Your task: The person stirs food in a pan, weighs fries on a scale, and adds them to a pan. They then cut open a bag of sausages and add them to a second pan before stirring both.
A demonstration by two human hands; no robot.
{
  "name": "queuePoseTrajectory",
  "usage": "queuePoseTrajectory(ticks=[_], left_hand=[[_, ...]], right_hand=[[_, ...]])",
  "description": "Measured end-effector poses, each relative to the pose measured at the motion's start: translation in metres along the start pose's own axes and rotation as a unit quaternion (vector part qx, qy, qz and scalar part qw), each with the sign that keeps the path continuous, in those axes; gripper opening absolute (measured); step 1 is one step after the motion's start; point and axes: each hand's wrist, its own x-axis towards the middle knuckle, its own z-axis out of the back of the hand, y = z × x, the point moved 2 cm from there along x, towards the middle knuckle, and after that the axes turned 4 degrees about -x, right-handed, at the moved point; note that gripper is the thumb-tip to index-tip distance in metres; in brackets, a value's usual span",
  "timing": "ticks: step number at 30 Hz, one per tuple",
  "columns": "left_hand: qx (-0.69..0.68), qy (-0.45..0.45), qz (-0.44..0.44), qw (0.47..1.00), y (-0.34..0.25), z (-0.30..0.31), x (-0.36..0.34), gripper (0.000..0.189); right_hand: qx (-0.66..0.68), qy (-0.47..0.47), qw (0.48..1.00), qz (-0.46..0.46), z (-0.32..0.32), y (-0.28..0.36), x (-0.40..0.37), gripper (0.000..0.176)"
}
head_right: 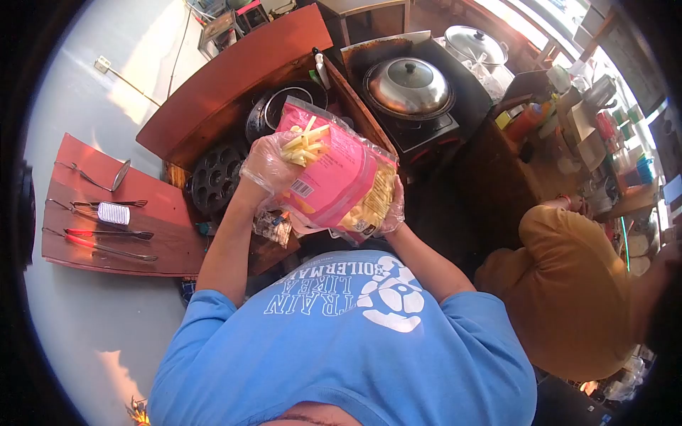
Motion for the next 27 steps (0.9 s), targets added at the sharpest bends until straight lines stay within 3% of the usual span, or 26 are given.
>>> queuePoseTrajectory(ticks=[2, 6, 8, 11, 15, 20, 27], left_hand=[[-0.070, -0.025, -0.056, 0.996, 0.004, -0.002, 0.001, 0.026], [-0.084, -0.070, -0.082, 0.991, 0.019, -0.012, 0.002, 0.028], [-0.161, -0.088, -0.089, 0.979, 0.028, -0.014, 0.006, 0.029], [-0.082, -0.079, -0.092, 0.989, 0.013, -0.010, 0.003, 0.031], [-0.073, -0.070, -0.091, 0.991, 0.001, -0.011, 0.002, 0.033], [-0.090, -0.030, -0.138, 0.986, -0.003, -0.009, 0.004, 0.035], [-0.155, -0.061, -0.138, 0.976, 0.033, -0.018, 0.024, 0.033]], right_hand=[[0.007, 0.002, 1.000, 0.000, -0.001, 0.001, 0.001, 0.074], [0.008, -0.003, 1.000, 0.008, 0.000, 0.004, 0.000, 0.074], [0.013, -0.002, 1.000, 0.006, -0.002, 0.005, 0.000, 0.074], [0.020, -0.003, 1.000, 0.000, -0.001, 0.005, -0.001, 0.074], [0.020, -0.002, 1.000, 0.003, -0.003, 0.005, 0.000, 0.074], [0.014, -0.001, 1.000, 0.005, 0.001, 0.008, 0.000, 0.072], [0.012, -0.002, 1.000, 0.011, 0.007, 0.010, 0.001, 0.070]])
